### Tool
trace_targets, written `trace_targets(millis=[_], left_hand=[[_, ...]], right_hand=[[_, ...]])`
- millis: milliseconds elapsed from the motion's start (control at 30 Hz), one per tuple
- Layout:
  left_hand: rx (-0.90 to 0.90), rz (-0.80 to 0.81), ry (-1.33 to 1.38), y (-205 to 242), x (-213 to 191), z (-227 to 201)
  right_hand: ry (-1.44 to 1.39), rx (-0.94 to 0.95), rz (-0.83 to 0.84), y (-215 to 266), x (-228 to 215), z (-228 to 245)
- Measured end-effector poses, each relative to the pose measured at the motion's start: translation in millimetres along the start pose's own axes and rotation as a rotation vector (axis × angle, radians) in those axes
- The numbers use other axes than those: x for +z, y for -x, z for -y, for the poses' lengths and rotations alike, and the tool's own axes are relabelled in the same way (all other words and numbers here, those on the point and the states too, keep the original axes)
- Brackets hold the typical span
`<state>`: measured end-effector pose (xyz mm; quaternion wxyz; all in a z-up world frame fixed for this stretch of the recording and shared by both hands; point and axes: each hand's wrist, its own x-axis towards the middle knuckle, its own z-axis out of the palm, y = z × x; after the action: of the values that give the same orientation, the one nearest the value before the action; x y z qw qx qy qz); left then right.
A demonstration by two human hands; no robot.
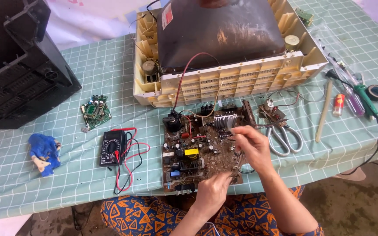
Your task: Repairing an electronic circuit board by stripping wires and positioning components for soldering.
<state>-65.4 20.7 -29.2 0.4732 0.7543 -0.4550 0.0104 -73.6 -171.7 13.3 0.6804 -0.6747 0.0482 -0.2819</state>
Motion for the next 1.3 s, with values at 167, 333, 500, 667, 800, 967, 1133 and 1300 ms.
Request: trace_targets(millis=[167,333,500,667,800,967,1133,1300], left_hand=[[-0.002,-0.005,0.046,4.9,-0.1,2.8],[-0.025,0.053,0.089,0.7,-11.5,-16.2],[0.029,0.139,0.117,-1.6,-14.0,-20.4],[0.078,0.171,0.03,5.1,-4.6,-8.5],[0.082,0.198,0.059,0.1,-10.3,-6.4],[0.093,0.273,0.094,-7.9,-10.4,-11.0],[0.184,0.125,0.149,-67.7,-47.0,-18.9],[0.093,-0.314,-0.075,-149.7,-47.8,16.2]], right_hand=[[-0.044,0.114,-0.055,14.6,-4.9,2.1],[-0.123,0.096,-0.074,33.9,-8.5,14.4],[0.233,-0.129,-0.148,46.9,-12.7,23.4],[0.232,-0.237,-0.228,53.8,-15.9,10.7],[0.129,-0.18,-0.277,52.4,-25.5,17.1],[-0.029,-0.064,-0.384,29.9,-44.1,26.9],[-0.229,0.02,-0.409,16.9,-70.9,38.8],[-0.075,-0.09,-0.397,-0.5,-74.7,21.0]])
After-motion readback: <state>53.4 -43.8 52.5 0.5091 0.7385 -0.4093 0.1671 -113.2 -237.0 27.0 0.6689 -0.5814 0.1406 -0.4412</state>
